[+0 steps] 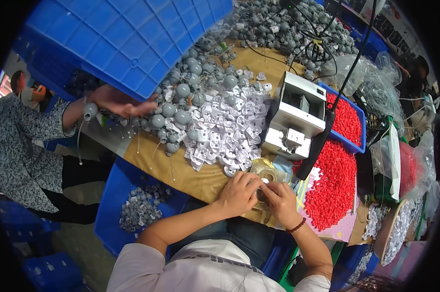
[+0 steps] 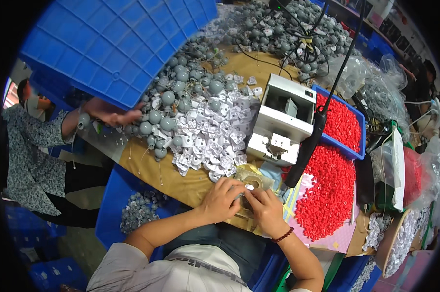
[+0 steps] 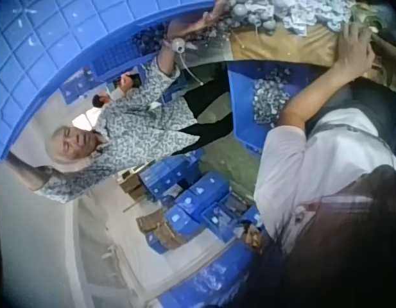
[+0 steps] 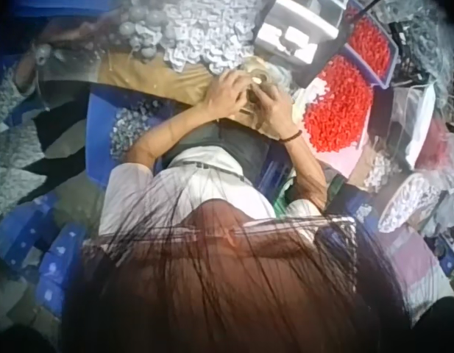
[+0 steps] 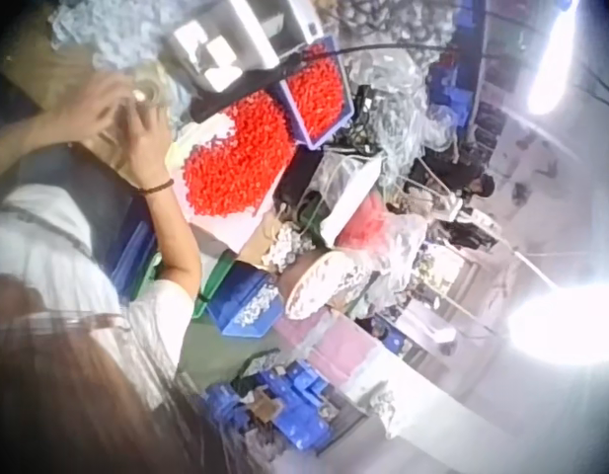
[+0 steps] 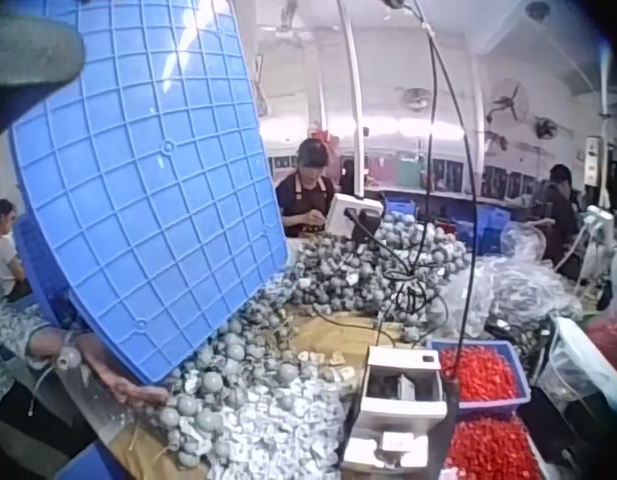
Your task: Assembling the components of light bulbs using an electric screwdriver at a factory workbench.
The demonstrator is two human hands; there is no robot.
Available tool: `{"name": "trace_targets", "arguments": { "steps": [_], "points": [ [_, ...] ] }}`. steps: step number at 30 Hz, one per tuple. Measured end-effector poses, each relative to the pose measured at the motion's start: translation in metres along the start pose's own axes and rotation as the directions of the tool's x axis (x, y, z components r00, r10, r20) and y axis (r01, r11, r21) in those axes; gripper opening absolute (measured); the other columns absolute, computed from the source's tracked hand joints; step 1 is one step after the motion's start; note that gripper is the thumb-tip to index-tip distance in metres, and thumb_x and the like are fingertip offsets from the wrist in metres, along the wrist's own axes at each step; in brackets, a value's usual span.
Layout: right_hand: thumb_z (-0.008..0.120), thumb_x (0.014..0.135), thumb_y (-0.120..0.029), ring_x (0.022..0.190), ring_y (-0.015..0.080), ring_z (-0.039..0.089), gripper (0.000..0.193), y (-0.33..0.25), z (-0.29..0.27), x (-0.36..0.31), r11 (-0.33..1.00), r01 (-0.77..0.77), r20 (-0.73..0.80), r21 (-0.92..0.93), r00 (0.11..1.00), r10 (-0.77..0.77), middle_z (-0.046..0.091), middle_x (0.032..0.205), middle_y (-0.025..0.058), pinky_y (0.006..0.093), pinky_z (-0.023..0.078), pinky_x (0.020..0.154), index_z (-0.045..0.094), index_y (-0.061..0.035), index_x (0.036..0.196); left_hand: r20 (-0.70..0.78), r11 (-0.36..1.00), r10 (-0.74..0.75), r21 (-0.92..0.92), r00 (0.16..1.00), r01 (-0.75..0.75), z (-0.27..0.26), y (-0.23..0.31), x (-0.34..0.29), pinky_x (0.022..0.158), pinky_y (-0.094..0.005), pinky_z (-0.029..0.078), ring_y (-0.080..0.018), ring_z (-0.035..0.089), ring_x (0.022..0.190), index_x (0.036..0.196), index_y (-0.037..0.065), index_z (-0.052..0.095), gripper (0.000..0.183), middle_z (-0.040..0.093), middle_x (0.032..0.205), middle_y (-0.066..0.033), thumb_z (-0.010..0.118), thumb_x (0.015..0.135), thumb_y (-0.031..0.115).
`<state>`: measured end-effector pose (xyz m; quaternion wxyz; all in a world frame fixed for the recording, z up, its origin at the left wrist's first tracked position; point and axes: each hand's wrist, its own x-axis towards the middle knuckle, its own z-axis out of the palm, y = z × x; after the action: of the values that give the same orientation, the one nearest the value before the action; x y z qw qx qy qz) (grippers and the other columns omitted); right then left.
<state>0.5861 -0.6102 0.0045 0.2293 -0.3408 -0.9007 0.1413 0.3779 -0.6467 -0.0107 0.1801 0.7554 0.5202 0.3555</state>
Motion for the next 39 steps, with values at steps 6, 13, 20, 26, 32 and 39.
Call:
{"name": "trace_targets", "arguments": {
  "steps": [6,13,20,26,32,39],
  "points": [
    [0.065,0.076,-0.004,0.091,0.0264,0.061,0.044,-0.015,-0.011,0.004,0.990,0.044,0.147,-0.133,0.989,-0.024,0.065,0.113,0.0092,0.0397,0.053,0.075,0.071,-0.0049,0.120,-0.005,0.999,0.019,0.041,1.000,-0.019,-0.004,0.003,0.002,0.096,-0.0456,0.049,-0.0345,0.055,0.114,0.120,0.007,0.064,0.040,0.058,0.123,-0.0122,0.068,0.080,0.007],
    [0.065,0.077,0.005,0.103,0.0317,0.061,0.044,-0.004,-0.013,-0.010,0.991,-0.062,-0.001,0.122,0.998,0.062,0.068,0.117,0.0129,0.0426,0.051,0.090,0.071,-0.0045,0.120,0.048,0.936,0.208,0.281,0.977,-0.213,-0.007,0.011,0.007,0.098,-0.0463,0.050,-0.0342,0.059,0.114,0.115,0.007,0.072,0.034,0.062,0.117,-0.0126,0.070,0.081,0.009],
    [0.069,0.087,0.003,0.114,0.0361,0.065,0.038,0.028,-0.047,-0.043,0.885,-0.280,-0.029,0.373,0.949,0.313,0.067,0.119,0.0186,0.0406,0.052,0.098,0.064,-0.0021,0.124,0.079,0.955,0.194,0.213,0.978,-0.207,-0.004,0.010,0.007,0.096,-0.0442,0.051,-0.0345,0.058,0.116,0.116,0.006,0.069,0.035,0.060,0.117,-0.0135,0.069,0.081,0.008],
    [0.070,0.081,0.005,0.107,0.0362,0.064,0.034,0.025,-0.018,-0.052,0.941,-0.291,-0.084,0.175,0.947,0.309,0.062,0.119,0.0189,0.0423,0.053,0.089,0.058,-0.0030,0.113,0.089,0.973,0.169,0.146,0.982,-0.180,0.002,0.005,0.006,0.099,-0.0460,0.051,-0.0369,0.057,0.120,0.115,0.009,0.070,0.040,0.058,0.120,-0.0137,0.071,0.076,0.002],
    [0.067,0.082,0.012,0.110,0.0301,0.065,0.036,0.026,0.005,-0.037,0.732,-0.264,-0.270,0.627,0.809,0.523,0.062,0.112,0.0138,0.0398,0.054,0.092,0.057,-0.0028,0.113,0.095,0.968,0.196,0.141,0.976,-0.208,-0.001,0.001,0.007,0.096,-0.0446,0.053,-0.0364,0.058,0.119,0.112,0.007,0.070,0.037,0.058,0.119,-0.0139,0.071,0.075,0.003],
    [0.074,0.085,0.009,0.098,0.0187,0.072,0.038,0.027,-0.015,-0.001,-0.179,-0.405,0.442,0.897,0.811,0.383,0.069,0.108,0.0097,0.0343,0.060,0.090,0.060,-0.0009,0.119,0.084,0.958,0.223,0.164,0.971,-0.234,-0.002,-0.001,0.008,0.093,-0.0440,0.053,-0.0350,0.059,0.117,0.108,0.005,0.072,0.033,0.060,0.115,-0.0140,0.072,0.076,0.006]
  ]
}}
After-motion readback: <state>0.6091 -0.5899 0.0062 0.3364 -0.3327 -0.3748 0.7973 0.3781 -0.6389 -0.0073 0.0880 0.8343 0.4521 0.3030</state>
